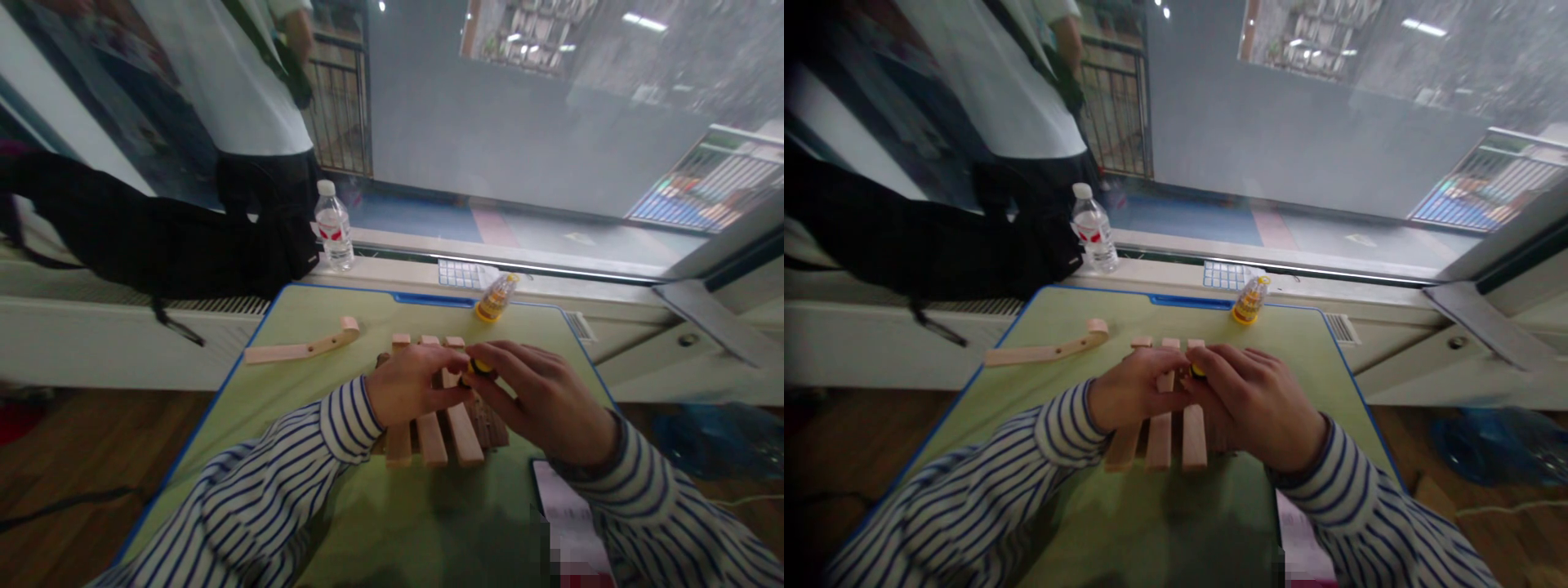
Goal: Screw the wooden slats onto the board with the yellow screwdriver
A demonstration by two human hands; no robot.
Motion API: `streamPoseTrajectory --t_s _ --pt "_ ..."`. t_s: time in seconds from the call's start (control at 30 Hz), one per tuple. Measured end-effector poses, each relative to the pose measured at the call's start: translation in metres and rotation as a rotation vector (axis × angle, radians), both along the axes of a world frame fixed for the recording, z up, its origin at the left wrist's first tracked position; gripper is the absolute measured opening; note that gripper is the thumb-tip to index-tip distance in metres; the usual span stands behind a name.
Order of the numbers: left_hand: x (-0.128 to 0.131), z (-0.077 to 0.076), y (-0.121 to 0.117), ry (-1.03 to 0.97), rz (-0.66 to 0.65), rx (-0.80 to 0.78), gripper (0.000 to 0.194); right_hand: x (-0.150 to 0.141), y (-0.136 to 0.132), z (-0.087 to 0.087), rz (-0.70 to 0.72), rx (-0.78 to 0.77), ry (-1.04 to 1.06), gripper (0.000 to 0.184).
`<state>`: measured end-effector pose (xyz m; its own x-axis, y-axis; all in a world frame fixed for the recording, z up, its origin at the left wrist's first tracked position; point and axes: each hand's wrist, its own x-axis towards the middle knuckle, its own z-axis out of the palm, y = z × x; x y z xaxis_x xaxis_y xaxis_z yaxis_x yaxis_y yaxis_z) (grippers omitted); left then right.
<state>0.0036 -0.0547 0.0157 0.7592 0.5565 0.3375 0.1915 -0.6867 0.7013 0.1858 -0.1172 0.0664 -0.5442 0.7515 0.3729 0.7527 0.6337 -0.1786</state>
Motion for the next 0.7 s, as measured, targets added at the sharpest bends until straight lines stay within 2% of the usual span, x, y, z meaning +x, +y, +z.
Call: streamPoseTrajectory --t_s 0.13,0.33,0.7 --pt "0.000 0.000 -0.001 -0.006 0.000 -0.031 0.017 0.000 -0.001 0.005 -0.003 -0.025 -0.009 0.027" --pt "-0.001 0.004 -0.001 -0.009 -0.058 -0.067 0.018 0.000 -0.003 0.014 0.025 -0.042 -0.064 0.039" --pt "-0.002 0.004 0.000 0.031 -0.101 0.005 0.019 0.002 -0.003 0.009 0.034 -0.036 -0.043 0.031"
